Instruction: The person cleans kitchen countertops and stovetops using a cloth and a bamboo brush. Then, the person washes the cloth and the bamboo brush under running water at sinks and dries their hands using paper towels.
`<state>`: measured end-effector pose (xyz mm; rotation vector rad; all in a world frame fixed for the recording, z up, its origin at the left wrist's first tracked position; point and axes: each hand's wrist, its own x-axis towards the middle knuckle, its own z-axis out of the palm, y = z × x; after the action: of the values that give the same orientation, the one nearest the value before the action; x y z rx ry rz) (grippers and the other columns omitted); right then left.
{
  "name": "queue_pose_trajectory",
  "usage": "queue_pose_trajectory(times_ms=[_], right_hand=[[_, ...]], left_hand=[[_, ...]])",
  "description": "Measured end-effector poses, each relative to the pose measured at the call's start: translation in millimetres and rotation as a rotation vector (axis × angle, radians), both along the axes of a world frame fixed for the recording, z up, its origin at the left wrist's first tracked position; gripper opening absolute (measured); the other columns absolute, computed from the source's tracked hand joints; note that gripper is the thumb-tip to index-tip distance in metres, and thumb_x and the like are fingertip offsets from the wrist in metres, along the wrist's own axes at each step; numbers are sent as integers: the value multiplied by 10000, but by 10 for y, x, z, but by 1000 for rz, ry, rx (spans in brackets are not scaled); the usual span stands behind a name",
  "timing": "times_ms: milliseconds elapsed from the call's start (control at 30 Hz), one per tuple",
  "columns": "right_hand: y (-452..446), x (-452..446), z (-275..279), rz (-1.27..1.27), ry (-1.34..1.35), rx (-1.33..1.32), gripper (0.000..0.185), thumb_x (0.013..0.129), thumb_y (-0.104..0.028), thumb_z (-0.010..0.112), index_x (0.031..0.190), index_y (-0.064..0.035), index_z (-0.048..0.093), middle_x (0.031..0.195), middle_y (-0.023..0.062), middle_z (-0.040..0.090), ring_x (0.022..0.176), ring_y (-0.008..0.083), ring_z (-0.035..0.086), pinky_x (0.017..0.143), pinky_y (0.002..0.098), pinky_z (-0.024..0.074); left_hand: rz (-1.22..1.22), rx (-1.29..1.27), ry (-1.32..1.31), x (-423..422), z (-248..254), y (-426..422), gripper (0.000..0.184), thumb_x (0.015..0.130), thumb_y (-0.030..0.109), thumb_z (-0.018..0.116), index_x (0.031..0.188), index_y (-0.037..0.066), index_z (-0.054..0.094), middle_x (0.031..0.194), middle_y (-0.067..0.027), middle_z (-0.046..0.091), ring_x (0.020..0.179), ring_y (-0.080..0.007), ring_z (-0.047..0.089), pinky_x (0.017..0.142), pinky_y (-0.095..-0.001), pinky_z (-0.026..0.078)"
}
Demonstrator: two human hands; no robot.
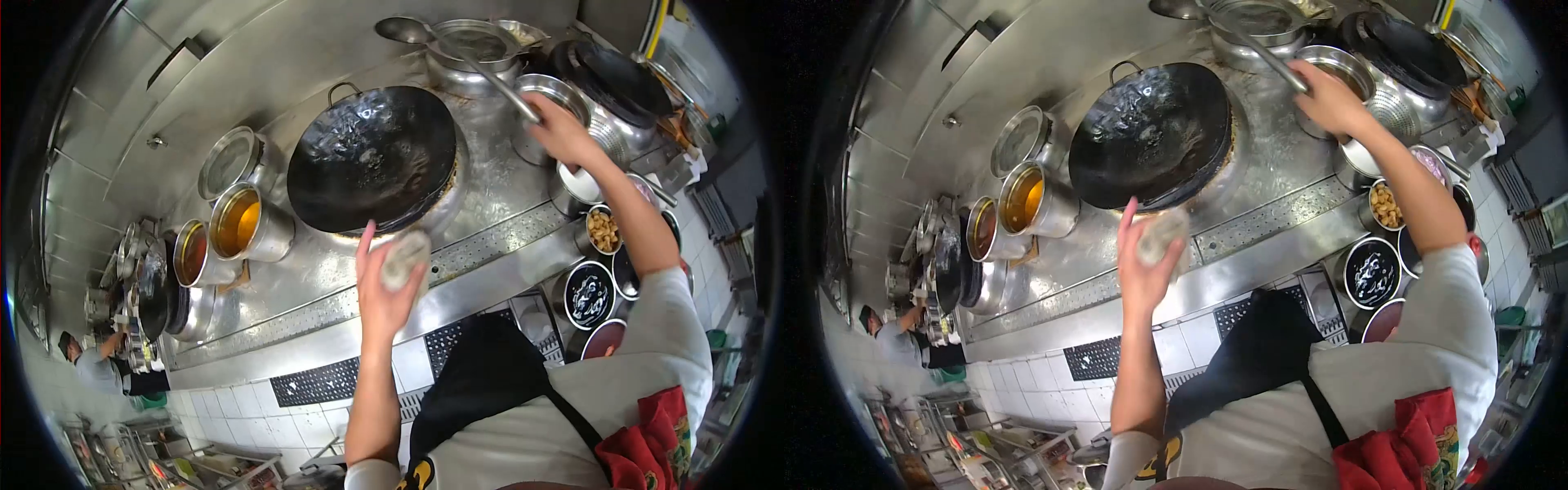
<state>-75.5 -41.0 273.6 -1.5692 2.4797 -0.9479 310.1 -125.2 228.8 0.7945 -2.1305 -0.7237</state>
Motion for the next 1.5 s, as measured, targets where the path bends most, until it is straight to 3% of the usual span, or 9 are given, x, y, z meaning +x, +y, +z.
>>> queue_pose_trajectory(times_ms=[267, 367, 433, 533, 833, 933, 1067, 1333, 1500], right_hand=[[-1503, -884, -181, -462, 42, 252, 451, 833, -86, 518, 1269, 27, 493, 1132, 271, 633, 1097, 395, 607, 907, 471, 478], [-1966, -1554, -458, -191, 86, 637, 389, 824, -101, 535, 1187, 34, 574, 1085, 218, 670, 981, 382, 649, 839, 467, 521], [-1941, -1524, -453, -354, -379, 368, 173, 777, -34, 550, 905, 60, 621, 815, 129, 663, 679, 299, 652, 659, 407, 559], [-1931, -1742, -435, -282, -1717, -230, 49, 755, 27, 542, 726, -8, 522, 643, 56, 531, 539, 197, 568, 542, 302, 525], [-1168, -969, 437, 126, -2204, -434, 133, 861, 16, 524, 773, -39, 441, 727, 15, 509, 598, 110, 558, 499, 237, 449], [-888, -676, 455, 145, -2277, -470, 50, 902, -8, 488, 876, -3, 445, 724, 11, 484, 582, 100, 539, 467, 221, 406], [-499, -107, 629, 120, -2295, -408, 454, 935, -50, 488, 1312, 102, 287, 788, 24, 467, 532, 85, 496, 407, 219, 347], [-208, 413, 469, 283, -2122, -54, 306, 944, -100, 519, 1194, 61, 447, 792, -4, 490, 561, 38, 471, 419, 214, 356], [-135, 787, 254, 40, -1380, 0, 337, 930, -194, 590, 1221, -47, 503, 623, -38, 469, 391, 39, 337, 315, 215, 251]], left_hand=[[95, -85, -355, -577, -227, -117, 514, 697, 99, 769, 1160, 38, 554, 1232, -209, 522, 1043, -388, 534, 900, -452, 462], [156, -121, -376, -548, -285, -169, 467, 705, 93, 751, 1132, 40, 568, 1176, -207, 544, 1040, -387, 535, 893, -447, 459], [162, -159, -370, -508, -349, -209, 450, 692, 59, 738, 1111, 42, 575, 1154, -198, 552, 1036, -387, 536, 894, -447, 454], [110, -152, -350, -442, -437, -289, 444, 695, 64, 739, 1107, 41, 577, 1164, -201, 554, 1036, -389, 535, 897, -448, 453], [166, -81, -628, -557, -140, -127, 495, 665, 100, 780, 1115, 43, 580, 1169, -198, 531, 1042, -376, 539, 891, -446, 475], [147, -49, -609, -616, -230, 30, 506, 660, 121, 787, 1112, 38, 577, 1187, -193, 513, 1046, -374, 539, 886, -445, 479], [144, -53, -635, -689, -393, 91, 376, 724, 121, 709, 1066, 40, 574, 1122, -160, 520, 1017, -329, 551, 838, -424, 491], [209, -134, -537, -681, -308, -88, 193, 813, 75, 583, 1000, 31, 597, 1054, -143, 520, 991, -320, 550, 814, -420, 496], [302, -361, -334, -794, -688, -142, 196, 812, 117, 559, 992, 64, 619, 1003, -132, 580, 1001, -292, 557, 848, -403, 458]])
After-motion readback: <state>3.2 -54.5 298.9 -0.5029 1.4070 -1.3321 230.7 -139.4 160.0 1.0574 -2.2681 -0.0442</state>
